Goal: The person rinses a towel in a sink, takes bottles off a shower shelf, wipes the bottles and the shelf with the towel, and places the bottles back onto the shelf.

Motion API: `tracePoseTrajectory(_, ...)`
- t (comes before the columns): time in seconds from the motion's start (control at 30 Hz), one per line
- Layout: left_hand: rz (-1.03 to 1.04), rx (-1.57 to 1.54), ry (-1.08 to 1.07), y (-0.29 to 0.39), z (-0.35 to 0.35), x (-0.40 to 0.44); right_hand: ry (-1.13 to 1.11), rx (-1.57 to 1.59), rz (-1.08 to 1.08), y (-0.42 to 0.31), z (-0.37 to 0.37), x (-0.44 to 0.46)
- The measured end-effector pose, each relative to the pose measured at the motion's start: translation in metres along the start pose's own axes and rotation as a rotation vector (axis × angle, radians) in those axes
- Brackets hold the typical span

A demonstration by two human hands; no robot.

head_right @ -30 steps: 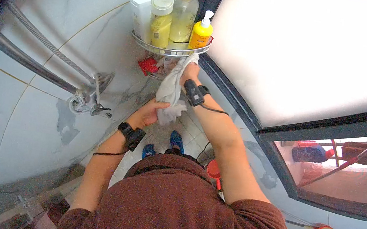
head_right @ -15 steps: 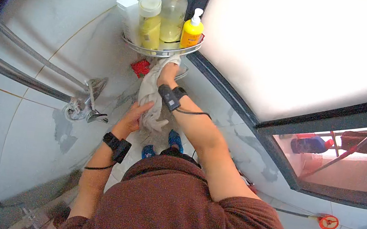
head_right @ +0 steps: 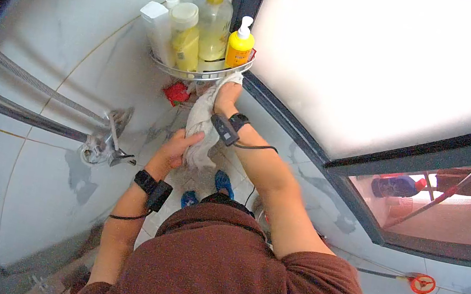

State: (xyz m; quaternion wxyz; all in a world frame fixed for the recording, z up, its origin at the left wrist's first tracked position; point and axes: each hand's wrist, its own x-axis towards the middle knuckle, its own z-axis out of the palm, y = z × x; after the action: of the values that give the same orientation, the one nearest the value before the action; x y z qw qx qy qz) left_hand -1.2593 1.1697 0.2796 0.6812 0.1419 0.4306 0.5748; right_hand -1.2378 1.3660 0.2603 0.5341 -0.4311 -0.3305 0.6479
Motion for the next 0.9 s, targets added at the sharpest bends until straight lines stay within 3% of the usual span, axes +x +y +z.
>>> tracePoseTrajectory(0.1,0.061,-0.020,0.057,-0.009,-0.012,-0.001,-0.139,0.185,0.076,0.060,-0.012,0.044)
tracePoseTrajectory(0.2,0.074,-0.028,0.109,-0.011,-0.019,-0.006,-0.123,0.080,-0.083,0.101,-0.009,0.060)
tracePoseTrajectory(0.33,0.042,0.026,0.156,-0.003,-0.010,-0.018,-0.151,0.448,-0.017,0.107,0.004,0.033)
tracePoseTrajectory(0.4,0.040,0.069,0.171,-0.004,-0.006,-0.020,-0.168,0.246,0.017,0.089,0.002,0.005)
tracePoseTrajectory(0.5,-0.019,0.082,0.107,-0.004,-0.005,-0.020,-0.211,-0.378,-0.035,0.017,-0.001,-0.033)
tracePoseTrajectory(0.6,-0.029,0.052,0.034,0.009,0.012,-0.023,-0.259,-0.212,-0.058,0.022,-0.031,0.009)
tracePoseTrajectory(0.67,0.012,0.072,0.011,0.004,0.008,-0.004,-0.046,-0.281,-0.086,0.005,-0.040,0.032)
tracePoseTrajectory(0.7,0.030,0.083,0.000,0.000,0.006,0.006,-0.162,0.040,0.067,-0.001,-0.042,0.044)
tracePoseTrajectory(0.77,0.066,0.091,-0.021,0.006,0.022,0.015,-0.206,-0.025,-0.063,0.008,-0.045,0.071)
tracePoseTrajectory(0.83,0.088,0.092,0.005,0.010,0.029,0.015,-0.252,0.032,-0.055,0.042,-0.044,0.098)
tracePoseTrajectory(0.9,0.082,0.089,0.074,0.009,0.031,0.011,-0.315,0.256,0.108,0.122,-0.041,0.135)
